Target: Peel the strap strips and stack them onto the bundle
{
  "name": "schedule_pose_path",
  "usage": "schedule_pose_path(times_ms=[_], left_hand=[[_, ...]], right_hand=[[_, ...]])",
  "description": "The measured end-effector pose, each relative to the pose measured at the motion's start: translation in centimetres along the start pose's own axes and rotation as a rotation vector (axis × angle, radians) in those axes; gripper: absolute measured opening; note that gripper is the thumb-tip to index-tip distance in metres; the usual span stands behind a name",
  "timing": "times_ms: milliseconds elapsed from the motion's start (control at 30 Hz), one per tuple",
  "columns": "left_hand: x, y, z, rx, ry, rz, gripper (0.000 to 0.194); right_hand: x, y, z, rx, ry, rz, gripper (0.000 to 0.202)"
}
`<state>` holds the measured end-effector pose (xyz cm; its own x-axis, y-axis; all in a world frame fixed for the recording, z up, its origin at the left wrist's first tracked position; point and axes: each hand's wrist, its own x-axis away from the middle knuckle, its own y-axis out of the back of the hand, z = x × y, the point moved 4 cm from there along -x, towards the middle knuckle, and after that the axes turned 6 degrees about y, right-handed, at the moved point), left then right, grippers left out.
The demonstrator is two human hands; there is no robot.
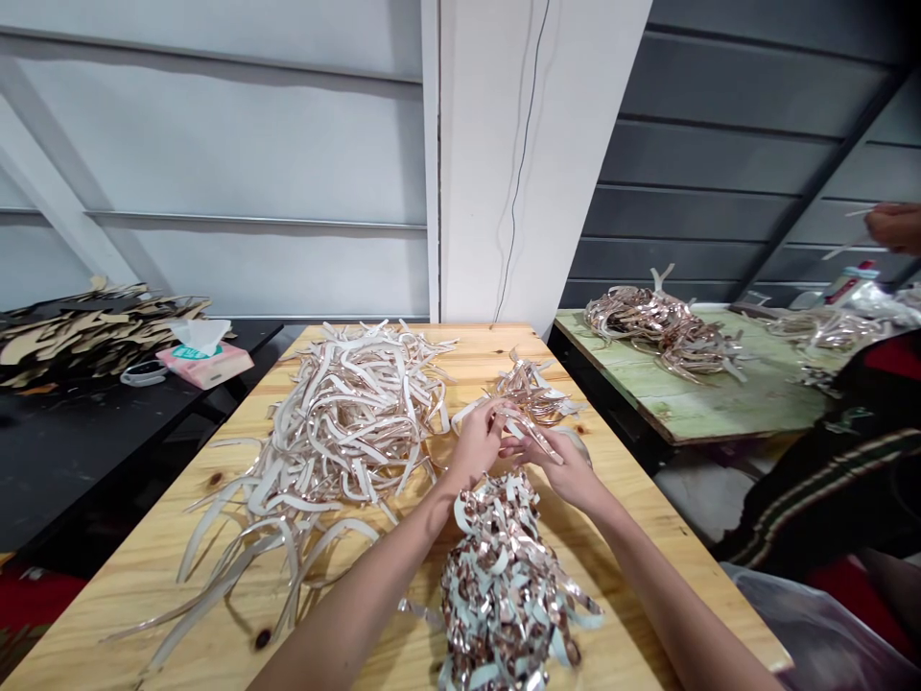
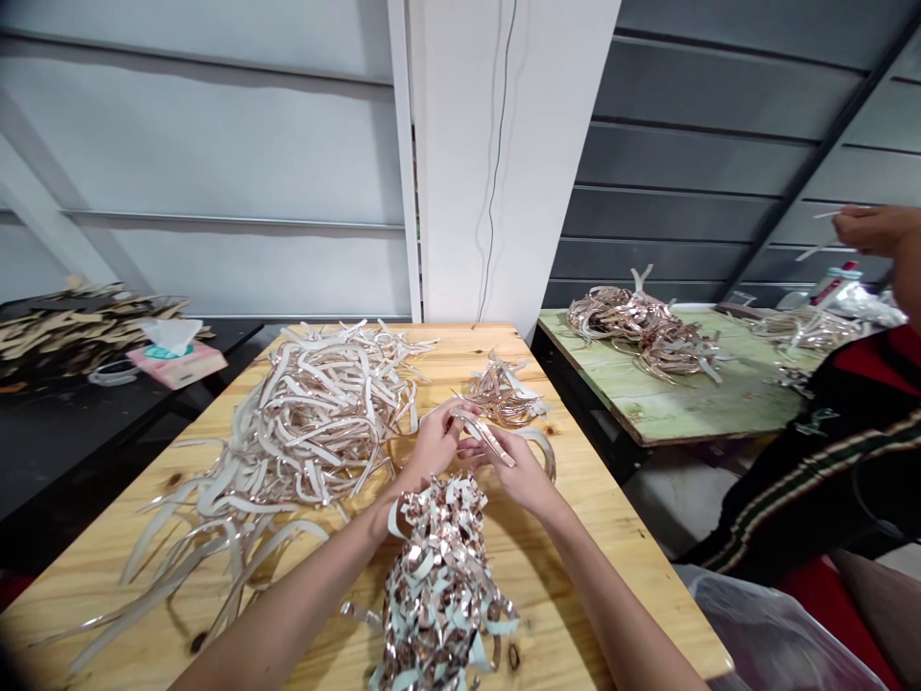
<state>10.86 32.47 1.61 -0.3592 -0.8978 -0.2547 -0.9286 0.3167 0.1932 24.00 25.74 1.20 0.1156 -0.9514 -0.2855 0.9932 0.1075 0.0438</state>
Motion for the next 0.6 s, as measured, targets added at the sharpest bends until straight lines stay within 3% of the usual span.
schedule_pose_path(times_ms=[233, 367, 600], left_hand=[[0.5, 0.1, -1.8, -0.106, -0.205, 0.047, 0.03], [1.0, 0.1, -2.9, -0.14, -0.285, 0.073, 0.031], [0.7, 0.6, -3.0, -0.179, -0.282, 0.049, 0.034]], right_hand=[[-0.3, 0.7, -0.6, 0.032, -0.017, -0.099, 0.044], [-0.2, 1.3, -1.0, 0.028, -0.067, -0.161, 0.031], [-0.1, 1.6, -0.7, -0.059, -0.065, -0.163, 0.028]])
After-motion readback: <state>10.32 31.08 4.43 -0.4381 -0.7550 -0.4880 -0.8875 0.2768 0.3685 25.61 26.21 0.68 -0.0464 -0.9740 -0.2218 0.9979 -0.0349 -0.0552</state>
